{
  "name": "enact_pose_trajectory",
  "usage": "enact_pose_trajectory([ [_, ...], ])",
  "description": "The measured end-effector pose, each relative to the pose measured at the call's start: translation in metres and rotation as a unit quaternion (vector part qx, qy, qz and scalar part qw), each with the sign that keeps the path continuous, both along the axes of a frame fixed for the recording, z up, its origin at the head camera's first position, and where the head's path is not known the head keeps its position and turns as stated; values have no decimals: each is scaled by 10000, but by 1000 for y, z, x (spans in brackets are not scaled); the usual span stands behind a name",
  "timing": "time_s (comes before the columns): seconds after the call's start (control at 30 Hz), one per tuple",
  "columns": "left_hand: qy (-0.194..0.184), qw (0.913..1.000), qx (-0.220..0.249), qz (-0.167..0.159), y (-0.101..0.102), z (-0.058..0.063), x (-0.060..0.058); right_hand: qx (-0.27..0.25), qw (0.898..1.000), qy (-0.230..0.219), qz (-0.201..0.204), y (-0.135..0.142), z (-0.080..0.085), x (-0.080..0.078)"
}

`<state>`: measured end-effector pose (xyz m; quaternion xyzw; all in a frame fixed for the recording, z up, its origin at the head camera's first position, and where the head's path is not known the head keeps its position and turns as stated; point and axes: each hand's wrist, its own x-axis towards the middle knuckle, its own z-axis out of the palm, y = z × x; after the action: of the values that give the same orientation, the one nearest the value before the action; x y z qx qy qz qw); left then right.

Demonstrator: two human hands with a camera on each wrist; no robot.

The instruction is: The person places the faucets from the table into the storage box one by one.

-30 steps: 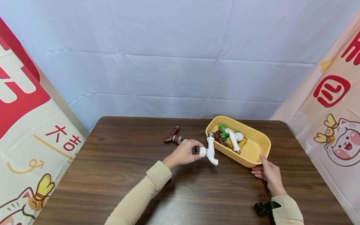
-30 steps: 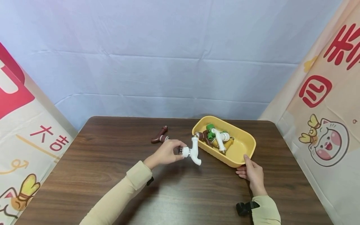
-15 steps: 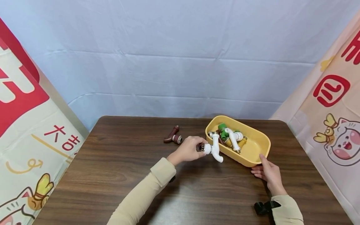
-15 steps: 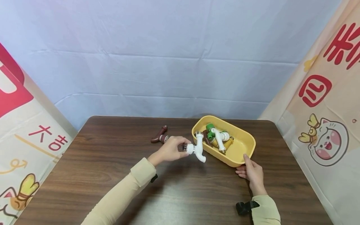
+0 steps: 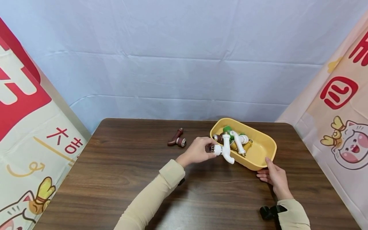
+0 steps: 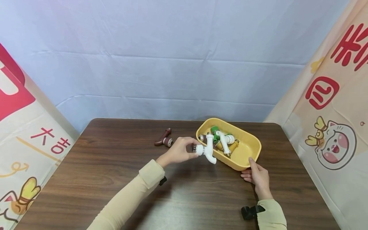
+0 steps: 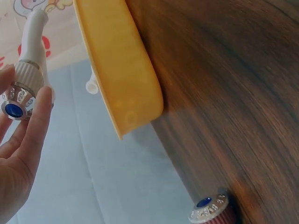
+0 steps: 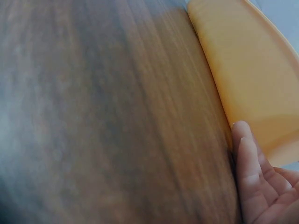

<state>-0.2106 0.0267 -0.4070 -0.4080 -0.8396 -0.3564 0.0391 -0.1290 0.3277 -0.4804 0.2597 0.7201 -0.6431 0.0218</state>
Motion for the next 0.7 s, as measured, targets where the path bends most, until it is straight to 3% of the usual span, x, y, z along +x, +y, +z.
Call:
enact_pose_trajectory([
  [0.23, 83, 9999, 17, 97, 9, 0, -2, 3, 10000, 20, 5, 0, 1, 0],
  [0.7, -454, 9985, 152, 274, 30, 1, -9, 3, 10000, 17, 12, -1, 1, 1],
])
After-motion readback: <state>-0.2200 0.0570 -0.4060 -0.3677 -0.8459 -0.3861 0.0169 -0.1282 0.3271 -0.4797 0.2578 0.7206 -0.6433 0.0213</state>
